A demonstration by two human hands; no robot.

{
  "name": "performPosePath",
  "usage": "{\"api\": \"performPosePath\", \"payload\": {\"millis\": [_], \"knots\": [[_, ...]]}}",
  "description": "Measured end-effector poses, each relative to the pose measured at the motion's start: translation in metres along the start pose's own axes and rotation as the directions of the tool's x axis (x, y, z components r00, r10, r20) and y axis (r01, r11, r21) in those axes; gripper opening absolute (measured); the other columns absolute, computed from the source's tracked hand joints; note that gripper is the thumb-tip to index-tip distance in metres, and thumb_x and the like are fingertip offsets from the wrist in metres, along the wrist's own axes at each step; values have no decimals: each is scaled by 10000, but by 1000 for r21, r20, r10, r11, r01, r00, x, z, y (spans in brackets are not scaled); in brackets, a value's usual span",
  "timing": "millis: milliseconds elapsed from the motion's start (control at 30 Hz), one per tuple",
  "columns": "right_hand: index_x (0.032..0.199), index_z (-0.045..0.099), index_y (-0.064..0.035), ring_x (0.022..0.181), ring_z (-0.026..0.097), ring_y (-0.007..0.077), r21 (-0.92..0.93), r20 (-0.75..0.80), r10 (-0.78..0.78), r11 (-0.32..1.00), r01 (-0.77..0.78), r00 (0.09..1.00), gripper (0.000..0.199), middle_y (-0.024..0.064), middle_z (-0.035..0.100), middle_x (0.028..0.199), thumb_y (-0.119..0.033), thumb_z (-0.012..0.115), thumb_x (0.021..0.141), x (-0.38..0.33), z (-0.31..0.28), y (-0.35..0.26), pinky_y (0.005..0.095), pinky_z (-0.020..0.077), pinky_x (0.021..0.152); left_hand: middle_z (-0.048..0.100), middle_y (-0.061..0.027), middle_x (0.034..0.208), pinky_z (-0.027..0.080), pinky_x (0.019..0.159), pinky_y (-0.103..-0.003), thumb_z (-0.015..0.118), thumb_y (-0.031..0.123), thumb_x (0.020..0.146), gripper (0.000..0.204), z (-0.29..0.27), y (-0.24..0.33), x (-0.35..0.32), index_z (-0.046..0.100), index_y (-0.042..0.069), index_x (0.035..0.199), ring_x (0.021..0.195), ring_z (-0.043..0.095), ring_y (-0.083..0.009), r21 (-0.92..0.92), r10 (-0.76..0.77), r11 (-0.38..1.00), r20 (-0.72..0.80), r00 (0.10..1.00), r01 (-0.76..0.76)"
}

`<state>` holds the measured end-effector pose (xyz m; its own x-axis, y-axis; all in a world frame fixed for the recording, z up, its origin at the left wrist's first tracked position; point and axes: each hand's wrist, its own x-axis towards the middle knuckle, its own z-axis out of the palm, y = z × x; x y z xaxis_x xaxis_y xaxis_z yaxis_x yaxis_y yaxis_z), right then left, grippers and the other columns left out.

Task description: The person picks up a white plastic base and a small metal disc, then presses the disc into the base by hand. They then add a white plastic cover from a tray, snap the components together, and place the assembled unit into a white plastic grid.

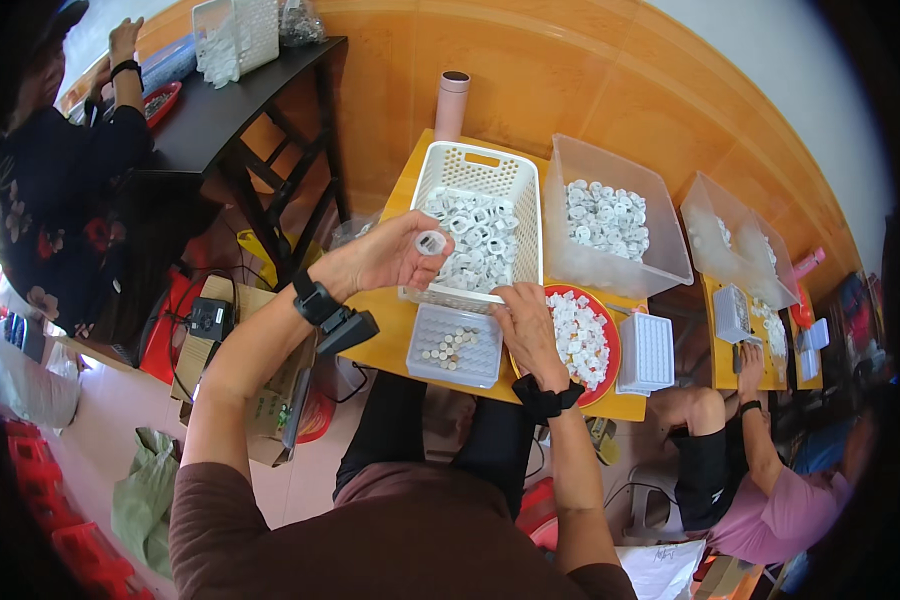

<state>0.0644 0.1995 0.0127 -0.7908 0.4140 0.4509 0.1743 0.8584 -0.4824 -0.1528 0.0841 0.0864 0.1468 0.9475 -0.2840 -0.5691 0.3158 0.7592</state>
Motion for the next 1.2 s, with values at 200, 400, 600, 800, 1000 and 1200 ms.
{"api": "performPosePath", "payload": {"millis": [200, 400, 600, 800, 1000, 1200], "knots": [[933, 566, -40, 904, 472, 315, -21, -9, -13, 1000, 13, 1000, 157, 129, 499, 852, -96, 589, 788, 2, 2, 0, 382, 417, 771, 461, -11, 670, 386, 594, -252, 355, 460, 938, 415, 14, -40, -38, 509, 75, 972, 593, 457, -144, -59, 116, 992, 85, 990, -111], [961, 565, -32, 901, 470, 320, -22, 5, -40, 999, 40, 999, 195, 137, 506, 878, -100, 597, 781, 3, 1, 4, 385, 411, 776, 503, -33, 854, 411, 668, -246, 419, 388, 938, 364, 15, -101, -73, 525, 45, 993, 724, 457, -120, -218, 267, 935, -90, 960, -280], [1003, 575, -27, 899, 471, 315, -73, -276, 25, 996, -47, 961, 299, 145, 505, 938, -51, 647, 714, -10, -13, -28, 400, 386, 795, 509, -60, 909, 453, 714, -269, 489, 287, 924, 386, 5, -154, -96, 483, -45, 1121, 782, 501, -140, -439, 333, 778, -319, 887, -450], [772, 620, -28, 739, 496, 283, 80, -248, 214, 977, -200, 945, 58, 98, 532, 729, -44, 641, 720, -44, 18, -35, 369, 396, 665, 550, -101, 974, 495, 802, -308, 497, 254, 921, 382, 3, -177, -96, 461, -38, 1165, 873, 580, -185, -506, 276, 750, -345, 897, -426], [755, 617, -37, 728, 489, 272, 2, -200, 246, 968, -250, 948, 53, 91, 510, 728, -65, 646, 720, -37, 29, -41, 375, 383, 651, 541, -116, 996, 489, 796, -311, 532, 274, 901, 399, 15, -171, -83, 473, -32, 1150, 887, 556, -201, -481, 264, 769, -360, 895, -421], [745, 600, -44, 723, 483, 282, -40, -189, 204, 976, -215, 961, 64, 97, 507, 729, -21, 640, 700, -38, 37, -40, 376, 381, 648, 560, -88, 990, 466, 813, -303, 552, 269, 891, 410, 19, -171, -71, 478, -29, 1162, 890, 561, -177, -513, 296, 742, -327, 898, -432]]}}
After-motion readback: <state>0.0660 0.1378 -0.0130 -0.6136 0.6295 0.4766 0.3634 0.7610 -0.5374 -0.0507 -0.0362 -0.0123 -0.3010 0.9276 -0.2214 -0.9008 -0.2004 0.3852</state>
